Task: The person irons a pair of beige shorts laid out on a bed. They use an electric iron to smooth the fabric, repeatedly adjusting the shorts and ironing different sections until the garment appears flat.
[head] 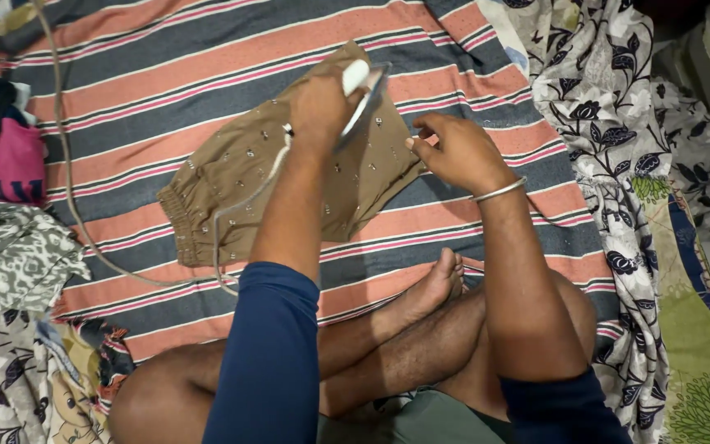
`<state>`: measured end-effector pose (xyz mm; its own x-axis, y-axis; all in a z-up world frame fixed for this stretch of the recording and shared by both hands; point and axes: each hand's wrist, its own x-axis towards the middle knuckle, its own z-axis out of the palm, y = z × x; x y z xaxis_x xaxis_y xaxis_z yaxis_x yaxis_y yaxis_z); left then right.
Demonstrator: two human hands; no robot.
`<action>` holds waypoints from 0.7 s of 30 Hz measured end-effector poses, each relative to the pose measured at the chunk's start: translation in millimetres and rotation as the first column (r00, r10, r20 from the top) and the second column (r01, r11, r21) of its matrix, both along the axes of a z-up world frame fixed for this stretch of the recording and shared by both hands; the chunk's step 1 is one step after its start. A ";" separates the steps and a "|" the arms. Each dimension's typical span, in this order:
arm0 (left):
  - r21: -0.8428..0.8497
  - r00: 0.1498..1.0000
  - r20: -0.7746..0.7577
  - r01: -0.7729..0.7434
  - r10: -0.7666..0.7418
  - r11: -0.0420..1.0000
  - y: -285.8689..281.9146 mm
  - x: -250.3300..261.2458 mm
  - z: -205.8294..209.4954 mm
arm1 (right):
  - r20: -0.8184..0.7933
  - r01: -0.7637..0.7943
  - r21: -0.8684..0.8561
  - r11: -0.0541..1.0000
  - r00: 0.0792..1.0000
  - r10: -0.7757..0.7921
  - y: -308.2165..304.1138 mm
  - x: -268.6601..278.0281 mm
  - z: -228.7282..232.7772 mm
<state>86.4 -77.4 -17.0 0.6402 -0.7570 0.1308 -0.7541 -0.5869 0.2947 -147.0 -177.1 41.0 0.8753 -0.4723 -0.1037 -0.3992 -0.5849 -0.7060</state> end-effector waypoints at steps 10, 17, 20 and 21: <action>0.101 0.996 -0.059 -0.065 0.071 0.993 -3.8 29.6 5.9 | 0.003 -0.034 -0.043 0.998 0.999 0.034 2.3 4.6 1.2; 0.184 0.987 -0.163 0.032 -0.002 0.982 14.2 -6.2 13.0 | -0.054 -0.039 -0.034 0.999 0.998 0.037 4.2 4.5 -0.9; 0.180 0.973 -0.229 0.040 0.003 0.983 23.4 -26.3 18.9 | -0.061 -0.036 -0.031 0.999 0.998 0.034 3.9 3.7 -0.4; 0.192 0.969 -0.248 0.041 0.008 0.980 26.0 -32.3 21.3 | -0.066 -0.031 -0.034 0.999 0.997 0.029 4.2 3.1 -0.7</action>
<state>54.1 -51.5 4.3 0.6213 -0.7625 -0.1805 -0.6821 -0.6397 0.3543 -143.9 -172.9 40.3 0.8811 -0.4502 -0.1448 -0.4256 -0.6215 -0.6577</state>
